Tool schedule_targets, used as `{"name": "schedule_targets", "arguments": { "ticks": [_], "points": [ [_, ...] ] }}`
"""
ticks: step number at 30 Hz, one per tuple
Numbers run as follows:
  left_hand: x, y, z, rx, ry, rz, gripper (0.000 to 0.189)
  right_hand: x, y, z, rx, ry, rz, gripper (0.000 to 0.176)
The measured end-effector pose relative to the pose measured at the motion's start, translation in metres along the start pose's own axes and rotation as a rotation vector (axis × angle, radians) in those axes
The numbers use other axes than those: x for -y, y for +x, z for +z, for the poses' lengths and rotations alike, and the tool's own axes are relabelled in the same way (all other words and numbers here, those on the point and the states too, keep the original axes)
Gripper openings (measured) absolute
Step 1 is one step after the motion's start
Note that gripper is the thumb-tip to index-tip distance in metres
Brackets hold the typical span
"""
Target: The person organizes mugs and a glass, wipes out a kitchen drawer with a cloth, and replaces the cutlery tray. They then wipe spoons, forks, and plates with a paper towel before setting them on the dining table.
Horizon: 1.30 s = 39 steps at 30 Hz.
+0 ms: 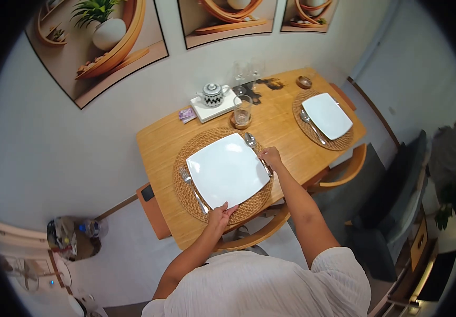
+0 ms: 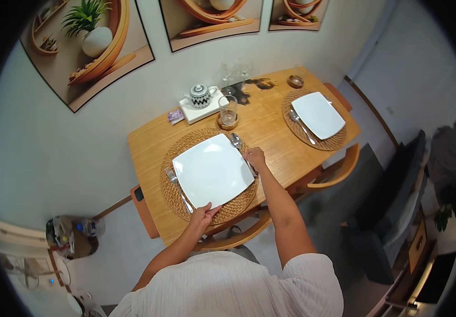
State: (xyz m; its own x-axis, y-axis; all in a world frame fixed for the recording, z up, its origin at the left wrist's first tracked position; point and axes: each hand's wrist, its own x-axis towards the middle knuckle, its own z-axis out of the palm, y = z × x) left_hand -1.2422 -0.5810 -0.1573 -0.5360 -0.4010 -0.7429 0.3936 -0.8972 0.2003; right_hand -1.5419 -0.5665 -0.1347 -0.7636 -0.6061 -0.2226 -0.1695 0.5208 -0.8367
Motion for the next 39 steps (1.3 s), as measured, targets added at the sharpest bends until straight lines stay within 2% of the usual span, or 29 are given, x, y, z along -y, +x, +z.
{"name": "schedule_targets", "arguments": {
  "ticks": [1,5,7,14,16,18,19,20,22,23,25,27,28,34,35,37,39],
  "points": [
    [0.0,-0.004,0.002,-0.013,-0.013,0.017,0.027,0.001,0.002,0.002,0.015,0.075,0.045,0.009],
    [0.002,-0.012,0.006,-0.027,-0.029,0.041,0.032,0.001,0.01,0.008,0.048,0.067,0.051,0.009],
    [0.003,-0.017,0.007,-0.027,-0.036,0.049,0.033,0.0,0.008,0.008,-0.041,-0.089,-0.033,0.009],
    [0.006,-0.022,0.004,-0.013,-0.004,0.082,0.033,0.011,-0.006,-0.001,-0.016,-0.18,-0.044,0.01],
    [-0.006,-0.031,-0.003,-0.015,-0.014,0.102,0.031,0.008,-0.009,0.002,-0.068,-0.181,-0.173,0.011],
    [-0.029,-0.047,-0.01,0.039,0.459,-0.102,0.021,0.009,-0.01,0.004,-0.062,-0.2,-0.19,0.012],
    [-0.035,-0.055,-0.016,-0.033,0.501,-0.023,0.013,0.01,-0.012,0.003,-0.089,-0.221,-0.195,0.013],
    [-0.047,-0.059,-0.02,-0.045,0.491,-0.016,0.013,0.012,-0.013,0.003,-0.072,-0.22,-0.199,0.013],
    [-0.071,-0.054,-0.031,-0.112,0.768,0.267,0.009,0.015,-0.018,0.004,-0.098,-0.262,-0.181,0.014],
    [-0.076,-0.047,-0.032,-0.116,0.766,0.269,0.009,0.016,-0.021,0.007,-0.189,-0.267,-0.253,0.016],
    [-0.084,-0.033,-0.026,-0.229,0.807,0.745,0.005,0.027,-0.04,0.004,-0.143,-0.305,-0.245,0.018],
    [-0.086,-0.027,-0.014,-0.27,0.886,0.789,0.006,0.032,-0.057,0.003,-0.058,-0.342,-0.195,0.024],
    [-0.086,-0.026,-0.008,-0.319,0.965,0.837,0.008,0.032,-0.06,0.003,-0.066,-0.347,-0.196,0.024],
    [-0.09,-0.027,-0.003,-0.367,1.047,0.841,0.013,0.032,-0.065,0.005,-0.058,-0.432,-0.015,0.03],
    [-0.092,-0.026,-0.004,-0.364,1.049,0.84,0.013,0.031,-0.065,0.005,-0.061,-0.432,-0.014,0.03],
    [-0.094,-0.018,-0.012,-0.404,1.191,0.976,0.015,0.024,-0.063,0.006,-0.05,-0.387,-0.024,0.03],
    [-0.094,-0.012,-0.018,-0.408,1.2,0.996,0.015,0.018,-0.063,0.006,-0.046,-0.357,-0.026,0.03]
  ]
}}
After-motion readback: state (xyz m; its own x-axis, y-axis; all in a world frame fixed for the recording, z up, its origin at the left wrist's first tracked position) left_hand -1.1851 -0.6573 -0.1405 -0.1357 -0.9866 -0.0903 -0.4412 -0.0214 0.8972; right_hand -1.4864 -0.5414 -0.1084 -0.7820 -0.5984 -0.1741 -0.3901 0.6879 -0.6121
